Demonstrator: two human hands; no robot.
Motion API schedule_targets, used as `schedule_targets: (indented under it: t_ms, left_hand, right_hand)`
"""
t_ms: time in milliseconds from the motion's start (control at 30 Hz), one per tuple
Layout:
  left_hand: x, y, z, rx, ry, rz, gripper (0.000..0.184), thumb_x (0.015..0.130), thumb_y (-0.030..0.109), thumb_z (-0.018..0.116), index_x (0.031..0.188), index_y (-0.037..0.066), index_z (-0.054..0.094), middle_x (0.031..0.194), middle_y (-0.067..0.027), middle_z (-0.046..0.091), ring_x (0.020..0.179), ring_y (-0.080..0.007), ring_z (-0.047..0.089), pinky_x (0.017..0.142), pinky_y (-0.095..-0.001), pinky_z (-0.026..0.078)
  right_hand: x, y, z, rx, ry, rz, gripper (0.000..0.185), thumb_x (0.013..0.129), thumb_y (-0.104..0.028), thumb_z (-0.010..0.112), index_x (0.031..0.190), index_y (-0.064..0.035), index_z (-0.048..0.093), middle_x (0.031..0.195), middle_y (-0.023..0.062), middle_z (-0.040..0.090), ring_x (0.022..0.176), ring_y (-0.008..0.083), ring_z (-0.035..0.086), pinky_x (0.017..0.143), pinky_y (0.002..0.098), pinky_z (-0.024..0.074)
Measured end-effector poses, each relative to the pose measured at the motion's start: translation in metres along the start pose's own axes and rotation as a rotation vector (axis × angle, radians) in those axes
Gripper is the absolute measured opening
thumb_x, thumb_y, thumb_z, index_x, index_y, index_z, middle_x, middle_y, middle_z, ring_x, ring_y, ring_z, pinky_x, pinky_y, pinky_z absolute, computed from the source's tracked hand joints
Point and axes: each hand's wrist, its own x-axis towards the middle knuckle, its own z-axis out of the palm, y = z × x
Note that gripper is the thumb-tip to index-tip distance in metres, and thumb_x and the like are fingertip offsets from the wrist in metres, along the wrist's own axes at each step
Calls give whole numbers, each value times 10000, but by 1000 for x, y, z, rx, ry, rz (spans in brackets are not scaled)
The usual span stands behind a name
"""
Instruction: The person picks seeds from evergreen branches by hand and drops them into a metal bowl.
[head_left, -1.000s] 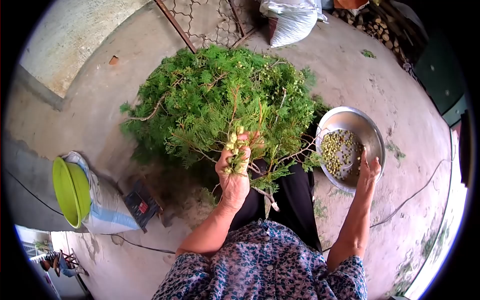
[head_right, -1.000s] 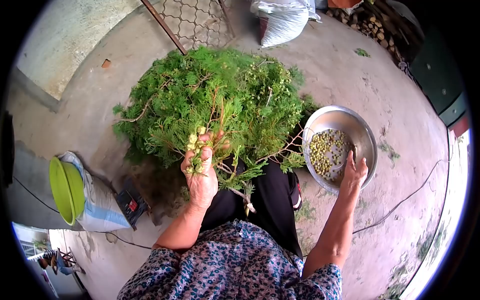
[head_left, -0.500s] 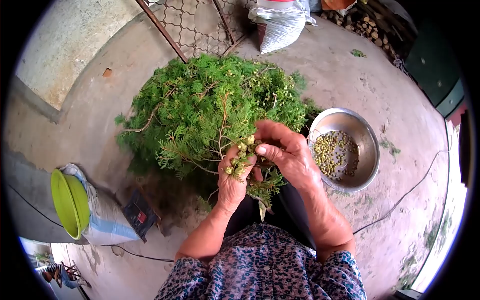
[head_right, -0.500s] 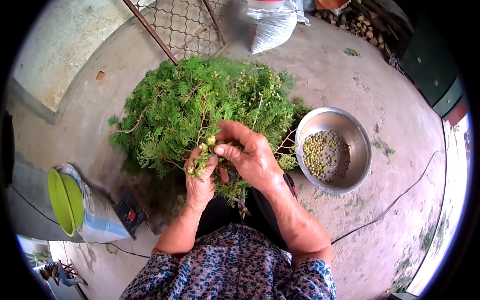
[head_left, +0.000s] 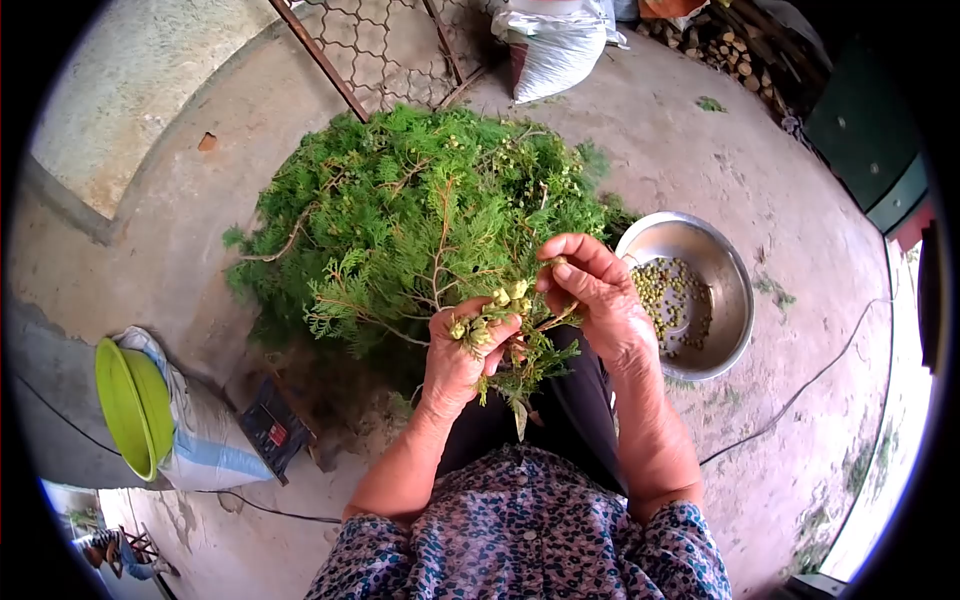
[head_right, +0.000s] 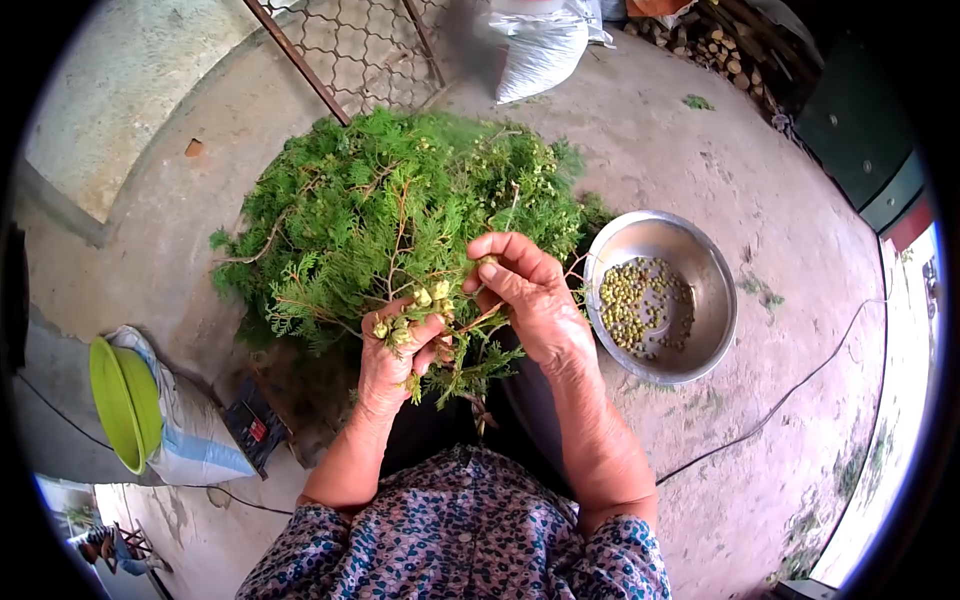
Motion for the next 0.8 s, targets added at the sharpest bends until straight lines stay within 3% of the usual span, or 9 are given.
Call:
schedule_targets:
  t_ms: [100,200,300,500,567,633,667,767,800]
  left_hand:
    - [2,2,2,36,-23,-44,135,762,71,655,872,-7,647,658,-20,604,393,-38,435,343,-163,297]
    - [4,-5,-3,60,-106,26,39,762,41,652,756,6,634,564,17,542,392,-39,429,343,-188,298]
    - [10,-9,-10,62,-156,3,72,771,56,650,736,0,622,551,11,528,386,-49,432,343,-191,309]
    - [11,-2,-5,160,-215,-68,109,725,80,703,680,21,624,530,11,536,377,-50,441,346,-187,343]
    - [10,5,3,331,-170,-96,127,742,123,699,679,42,624,487,31,481,393,-48,438,347,-207,310]
    - [10,3,1,343,-174,-77,100,736,122,703,703,47,645,510,28,510,401,-45,437,348,-210,308]
    - [10,4,0,372,-190,-70,78,738,111,697,735,46,655,530,25,530,422,-44,446,365,-212,319]
    - [7,8,7,373,-255,0,92,747,60,673,836,38,666,623,3,599,542,-39,501,480,-195,390]
    - [8,5,7,385,-213,23,80,754,60,667,829,34,667,606,4,592,499,-39,500,428,-184,354]
  right_hand:
    - [-3,-15,2,-204,-160,36,268,816,-171,632,1052,-70,555,865,-23,547,773,76,506,676,218,428]
    - [1,-13,1,-728,-320,-201,416,739,-240,704,1071,-45,545,866,36,546,797,138,534,692,269,453]
    - [1,-14,2,-823,-379,-208,378,736,-226,705,1030,-41,557,862,52,570,792,152,564,688,289,465]
    - [2,-9,-2,-534,-396,37,290,757,-212,696,954,-40,571,763,-11,579,721,91,545,672,240,455]
    - [2,-2,-4,-465,-381,-2,254,777,-237,679,908,-46,575,752,-23,576,693,64,527,605,206,438]
    - [-3,2,-3,-229,-253,141,229,792,-254,662,873,-57,578,741,-20,572,655,40,501,524,171,393]
    - [-3,11,-6,-205,-202,144,219,811,-277,638,831,-72,566,701,-24,551,562,30,454,448,159,329]
    - [1,19,-18,70,-143,211,228,819,-292,625,807,-76,552,660,-33,518,488,37,407,418,173,308]
    - [0,20,-15,70,-91,200,251,823,-316,612,776,-83,535,630,-30,489,434,48,355,399,183,287]
